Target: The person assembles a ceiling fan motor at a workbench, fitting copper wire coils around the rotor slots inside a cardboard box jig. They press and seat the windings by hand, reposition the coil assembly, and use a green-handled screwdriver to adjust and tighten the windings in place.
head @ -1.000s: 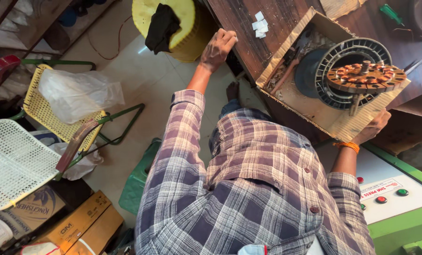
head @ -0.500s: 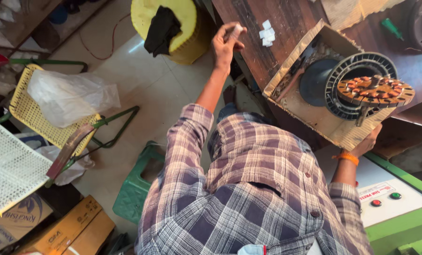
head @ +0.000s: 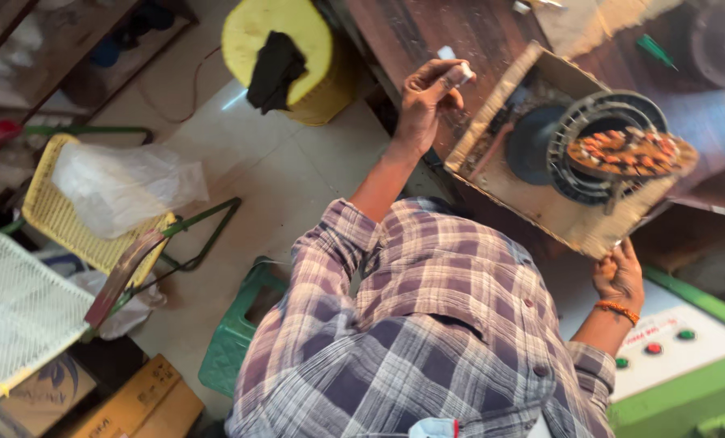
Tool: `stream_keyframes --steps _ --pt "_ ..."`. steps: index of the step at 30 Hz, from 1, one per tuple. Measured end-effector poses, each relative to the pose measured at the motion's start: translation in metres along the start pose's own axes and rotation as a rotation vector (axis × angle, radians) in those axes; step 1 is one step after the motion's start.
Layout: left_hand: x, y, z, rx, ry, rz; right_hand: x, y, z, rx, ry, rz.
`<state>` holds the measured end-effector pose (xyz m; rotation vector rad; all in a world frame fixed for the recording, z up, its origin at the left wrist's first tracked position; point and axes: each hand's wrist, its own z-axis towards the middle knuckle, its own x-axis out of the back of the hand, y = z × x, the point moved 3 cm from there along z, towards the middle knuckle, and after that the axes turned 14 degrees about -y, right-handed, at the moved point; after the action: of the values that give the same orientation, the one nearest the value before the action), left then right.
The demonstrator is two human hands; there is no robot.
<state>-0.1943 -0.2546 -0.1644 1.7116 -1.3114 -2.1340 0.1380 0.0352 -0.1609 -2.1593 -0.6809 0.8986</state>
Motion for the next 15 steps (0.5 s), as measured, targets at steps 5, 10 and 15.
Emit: stream_keyframes --steps 5,10,15 --pt "-0.057 -0.006 -0.011 0.029 -0.091 0.089 0.030 -0.029 -0.052 0.276 -0.048 0.139" --pt "-0.141 -0.015 -0.034 0.157 -0.334 0.287 -0.020 -0.045 -0.080 0.146 -0.165 -0.281" --pt "-0.192 -0.025 -0.049 0.197 -0.523 0.429 -0.092 -0.044 -0.077 0.008 -0.644 -0.424"
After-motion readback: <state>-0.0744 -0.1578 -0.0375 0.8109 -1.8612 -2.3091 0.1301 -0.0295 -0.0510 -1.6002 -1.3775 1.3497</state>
